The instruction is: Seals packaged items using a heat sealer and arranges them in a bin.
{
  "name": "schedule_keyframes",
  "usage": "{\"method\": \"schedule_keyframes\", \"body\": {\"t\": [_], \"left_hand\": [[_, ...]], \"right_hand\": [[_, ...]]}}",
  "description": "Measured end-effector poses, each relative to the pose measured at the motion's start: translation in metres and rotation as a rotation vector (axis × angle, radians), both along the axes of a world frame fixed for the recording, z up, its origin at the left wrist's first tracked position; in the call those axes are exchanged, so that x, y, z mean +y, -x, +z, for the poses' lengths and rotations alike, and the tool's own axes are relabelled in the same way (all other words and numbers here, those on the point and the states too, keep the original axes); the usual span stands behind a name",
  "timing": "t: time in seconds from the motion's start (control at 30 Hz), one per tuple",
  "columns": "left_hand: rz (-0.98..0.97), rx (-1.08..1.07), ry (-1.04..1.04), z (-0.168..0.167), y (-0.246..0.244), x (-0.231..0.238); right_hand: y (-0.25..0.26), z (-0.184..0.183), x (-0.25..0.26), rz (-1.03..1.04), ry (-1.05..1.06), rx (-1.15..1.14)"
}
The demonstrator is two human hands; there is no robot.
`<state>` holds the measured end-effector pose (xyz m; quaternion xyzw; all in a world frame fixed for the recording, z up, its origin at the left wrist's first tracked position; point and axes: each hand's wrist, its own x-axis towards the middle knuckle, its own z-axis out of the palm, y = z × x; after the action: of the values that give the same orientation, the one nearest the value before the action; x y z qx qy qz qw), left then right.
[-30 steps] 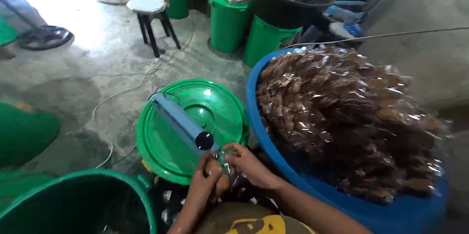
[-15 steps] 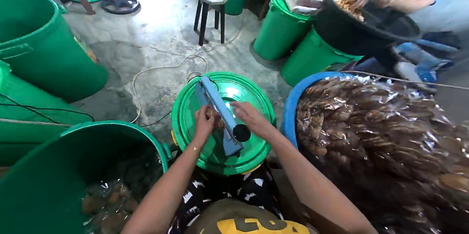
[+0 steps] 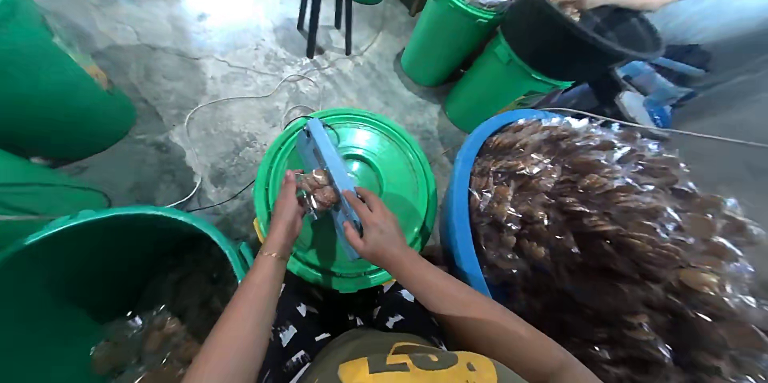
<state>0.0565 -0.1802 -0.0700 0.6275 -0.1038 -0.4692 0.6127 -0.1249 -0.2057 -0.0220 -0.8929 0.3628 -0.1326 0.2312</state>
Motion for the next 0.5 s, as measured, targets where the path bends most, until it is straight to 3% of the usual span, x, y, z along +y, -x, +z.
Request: {"method": "schedule_keyframes", "body": {"t": [0.17,0.23,0.33,0.4,0.43,0.5], "left_hand": [[-0.163,-0.102,-0.004,0.018,0.011,-0.010],[-0.272,-0.205,-0.039,0.024,0.017,-0.010],[-0.264,-0.529,0.030,0.018,0.017,0.007],[-0.256,-0.591,0.133,0.011,0.005,0.031],[-0.234,-0.560,0.160,0.011,-0.003,0.048],[-0.153,-0.491,0.158,0.016,-0.021,0.089]], "right_hand": [[0.002,0.010,-0.002,0.006,-0.099,0.003],[0.002,0.008,-0.002,0.069,0.047,-0.125],[0.010,0.004,-0.003,0.235,0.341,-0.356],[0.028,0.020,-0.012,0.301,0.402,-0.433],[0.045,0.033,-0.021,0.243,0.393,-0.411],[0.091,0.050,-0.056,-0.087,0.392,-0.236]]}}
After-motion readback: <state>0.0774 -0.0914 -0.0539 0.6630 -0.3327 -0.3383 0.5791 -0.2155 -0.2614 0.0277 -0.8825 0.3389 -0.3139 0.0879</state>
